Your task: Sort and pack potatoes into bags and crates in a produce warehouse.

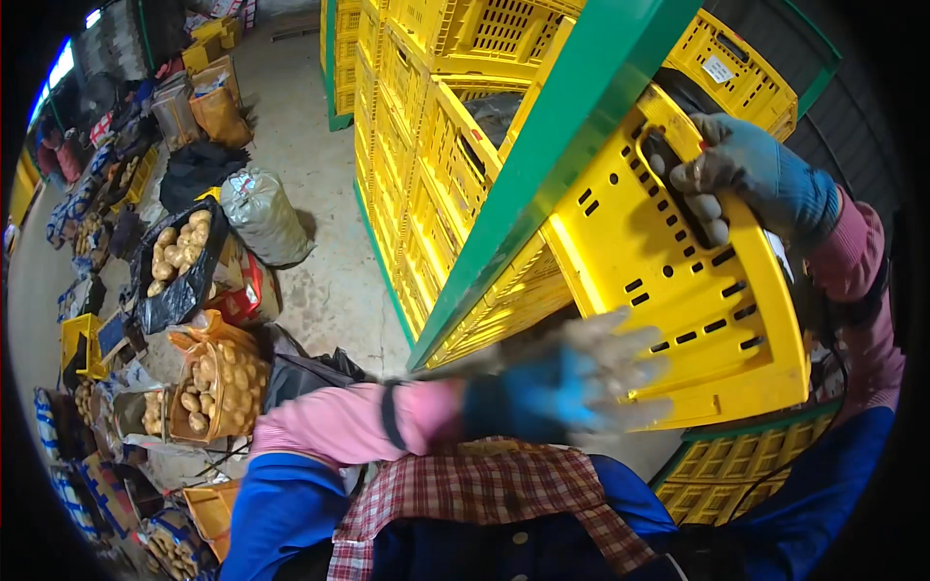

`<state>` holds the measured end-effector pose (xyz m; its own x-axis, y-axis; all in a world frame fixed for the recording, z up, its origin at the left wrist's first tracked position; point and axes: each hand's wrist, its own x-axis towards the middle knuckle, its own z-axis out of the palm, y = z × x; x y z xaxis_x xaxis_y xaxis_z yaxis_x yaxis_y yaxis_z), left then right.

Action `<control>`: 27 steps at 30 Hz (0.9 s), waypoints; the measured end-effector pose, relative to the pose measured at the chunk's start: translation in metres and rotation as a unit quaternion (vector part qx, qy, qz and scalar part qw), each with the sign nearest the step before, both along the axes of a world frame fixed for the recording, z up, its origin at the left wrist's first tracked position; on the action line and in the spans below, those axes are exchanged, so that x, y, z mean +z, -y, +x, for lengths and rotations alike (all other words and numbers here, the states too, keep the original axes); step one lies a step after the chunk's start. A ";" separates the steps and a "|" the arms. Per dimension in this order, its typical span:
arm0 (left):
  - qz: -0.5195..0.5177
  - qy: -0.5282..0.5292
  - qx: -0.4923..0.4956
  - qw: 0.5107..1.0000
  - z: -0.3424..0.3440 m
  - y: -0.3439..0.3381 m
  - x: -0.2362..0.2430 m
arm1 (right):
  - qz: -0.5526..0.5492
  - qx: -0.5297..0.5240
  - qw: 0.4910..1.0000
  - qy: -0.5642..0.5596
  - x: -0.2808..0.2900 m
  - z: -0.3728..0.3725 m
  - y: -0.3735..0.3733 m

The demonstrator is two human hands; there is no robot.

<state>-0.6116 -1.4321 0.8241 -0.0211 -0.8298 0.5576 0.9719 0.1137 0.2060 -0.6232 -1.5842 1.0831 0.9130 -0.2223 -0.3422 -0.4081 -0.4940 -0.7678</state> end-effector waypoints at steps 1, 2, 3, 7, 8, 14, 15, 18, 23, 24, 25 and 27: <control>-0.099 -0.134 -0.132 0.977 -0.010 0.011 0.004 | -0.008 0.050 0.998 0.023 0.003 0.012 0.018; -0.103 -0.138 -0.138 0.975 -0.012 0.021 0.008 | -0.016 0.090 0.995 0.041 0.001 0.022 0.022; 0.005 -0.440 -0.331 0.835 -0.015 0.029 0.013 | 0.028 0.040 0.999 -0.004 0.012 0.025 0.021; 0.208 -0.746 -0.632 0.036 -0.011 0.056 0.012 | -0.126 0.120 0.983 0.058 0.009 0.030 0.023; 0.190 -0.680 -0.698 -0.116 -0.008 0.060 0.006 | -0.125 0.117 0.983 0.058 0.014 0.023 0.017; 0.191 -0.582 -0.718 -0.332 0.014 0.060 0.001 | -0.342 0.066 0.926 0.146 0.021 -0.072 -0.027; 0.173 -0.592 -0.735 -0.281 0.019 0.056 0.001 | -0.366 0.069 0.907 0.198 0.001 -0.094 -0.037; 0.160 -0.603 -0.755 -0.204 0.033 0.060 0.006 | -0.564 -0.047 0.791 0.233 -0.057 -0.130 -0.026; 0.116 -0.555 -0.795 -0.218 0.080 0.066 0.016 | -0.610 0.017 0.619 0.494 -0.095 -0.027 0.056; 0.084 -0.557 -0.806 -0.183 0.088 0.064 0.015 | -0.574 0.018 0.603 0.553 -0.097 -0.004 0.064; 0.084 -0.527 -0.790 -0.301 0.091 0.056 0.016 | -0.574 -0.054 0.643 0.505 -0.103 0.009 0.069; 0.111 -0.534 -0.795 -0.266 0.095 0.030 0.007 | -0.593 -0.051 0.546 0.590 -0.108 0.045 0.089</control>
<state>-0.5170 -1.4621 0.8315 0.0129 -0.2134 0.9769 -0.9400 0.3306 0.0846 -0.5778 -1.6733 0.9756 0.3048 0.2812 0.9100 -0.0480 -0.9497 0.3096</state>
